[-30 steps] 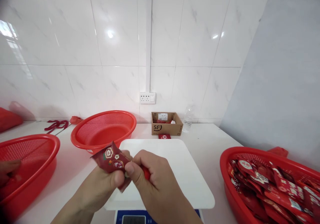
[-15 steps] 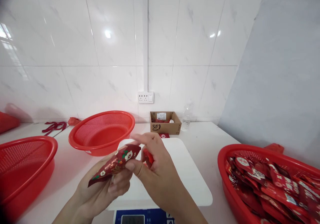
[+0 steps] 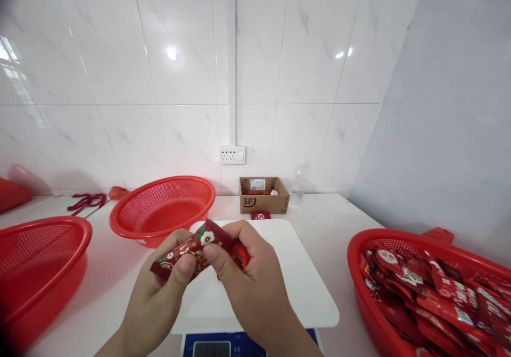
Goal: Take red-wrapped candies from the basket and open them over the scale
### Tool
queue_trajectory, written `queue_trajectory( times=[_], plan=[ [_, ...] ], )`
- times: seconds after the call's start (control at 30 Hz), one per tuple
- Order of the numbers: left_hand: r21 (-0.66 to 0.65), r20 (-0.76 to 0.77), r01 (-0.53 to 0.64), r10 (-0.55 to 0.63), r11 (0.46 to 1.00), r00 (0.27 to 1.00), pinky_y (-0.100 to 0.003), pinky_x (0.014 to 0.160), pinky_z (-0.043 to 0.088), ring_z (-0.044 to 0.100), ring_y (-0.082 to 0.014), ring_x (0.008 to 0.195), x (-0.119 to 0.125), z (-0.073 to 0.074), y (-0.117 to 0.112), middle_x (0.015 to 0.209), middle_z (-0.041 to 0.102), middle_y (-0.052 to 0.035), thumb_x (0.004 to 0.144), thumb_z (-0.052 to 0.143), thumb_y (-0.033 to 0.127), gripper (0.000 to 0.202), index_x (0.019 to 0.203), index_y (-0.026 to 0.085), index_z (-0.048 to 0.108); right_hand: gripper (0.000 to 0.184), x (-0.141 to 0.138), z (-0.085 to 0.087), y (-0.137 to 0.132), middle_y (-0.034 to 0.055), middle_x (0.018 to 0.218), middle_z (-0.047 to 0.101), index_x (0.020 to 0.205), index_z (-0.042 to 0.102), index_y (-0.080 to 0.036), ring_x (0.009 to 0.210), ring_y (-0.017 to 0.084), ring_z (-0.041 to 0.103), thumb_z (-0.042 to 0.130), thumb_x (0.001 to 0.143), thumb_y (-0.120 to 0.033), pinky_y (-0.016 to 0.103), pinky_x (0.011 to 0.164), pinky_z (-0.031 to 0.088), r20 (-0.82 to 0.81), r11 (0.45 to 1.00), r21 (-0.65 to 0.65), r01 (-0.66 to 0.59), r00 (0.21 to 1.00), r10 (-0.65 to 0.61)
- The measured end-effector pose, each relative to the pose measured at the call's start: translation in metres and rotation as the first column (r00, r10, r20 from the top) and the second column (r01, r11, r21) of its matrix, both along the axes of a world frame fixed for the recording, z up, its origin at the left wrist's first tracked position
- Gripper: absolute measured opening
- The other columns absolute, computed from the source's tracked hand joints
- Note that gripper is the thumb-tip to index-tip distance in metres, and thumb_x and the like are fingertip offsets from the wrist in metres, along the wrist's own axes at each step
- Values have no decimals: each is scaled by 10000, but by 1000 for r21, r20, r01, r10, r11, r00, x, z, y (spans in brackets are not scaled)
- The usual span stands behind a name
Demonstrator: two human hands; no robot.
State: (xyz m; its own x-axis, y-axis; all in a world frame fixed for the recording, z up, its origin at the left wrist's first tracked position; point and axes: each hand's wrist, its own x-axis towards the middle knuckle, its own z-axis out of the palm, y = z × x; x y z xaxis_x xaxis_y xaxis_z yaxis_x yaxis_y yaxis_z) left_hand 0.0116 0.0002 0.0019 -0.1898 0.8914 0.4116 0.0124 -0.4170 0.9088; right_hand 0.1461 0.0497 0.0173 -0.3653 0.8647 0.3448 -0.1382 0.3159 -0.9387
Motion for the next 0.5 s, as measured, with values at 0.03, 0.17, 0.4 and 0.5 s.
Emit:
queue_trajectory(
  times=[0.03, 0.17, 0.4, 0.5],
  plan=[
    [-11, 10, 5, -5, 1000, 1000, -241, 581, 356, 404, -130, 638, 0, 1, -1, 685, 476, 20, 871, 641, 518, 375, 718, 192, 538, 257, 0, -1, -1, -1, 705, 628, 844, 629, -201, 621, 138, 527, 679, 844, -453, 236, 547, 430, -10, 1000, -1, -17, 1000, 17],
    [-5, 100, 20, -20, 1000, 995, -232, 561, 364, 388, -120, 599, 1, 4, -3, 619, 441, 31, 848, 675, 508, 421, 637, 186, 505, 301, -1, -3, -2, 0, 746, 648, 869, 647, -206, 667, 138, 538, 716, 823, -495, 229, 590, 443, -74, 994, -19, -112, 991, 110],
    [1, 153, -26, 26, 1000, 988, -242, 502, 292, 353, -110, 539, -3, 2, -2, 550, 436, 32, 812, 652, 618, 515, 592, 179, 498, 390, -5, -8, 4, -18, 755, 630, 876, 626, -190, 670, 105, 531, 785, 760, -526, 199, 626, 434, -189, 928, -67, -367, 918, 349],
    [-31, 146, -5, 10, 999, 989, -242, 482, 273, 322, -106, 525, -1, 2, -1, 539, 397, 42, 813, 645, 625, 531, 579, 189, 453, 403, -6, -7, 6, -8, 778, 619, 890, 637, -179, 697, 120, 516, 791, 752, -525, 219, 640, 431, -117, 912, -78, -403, 912, 393]
  ],
)
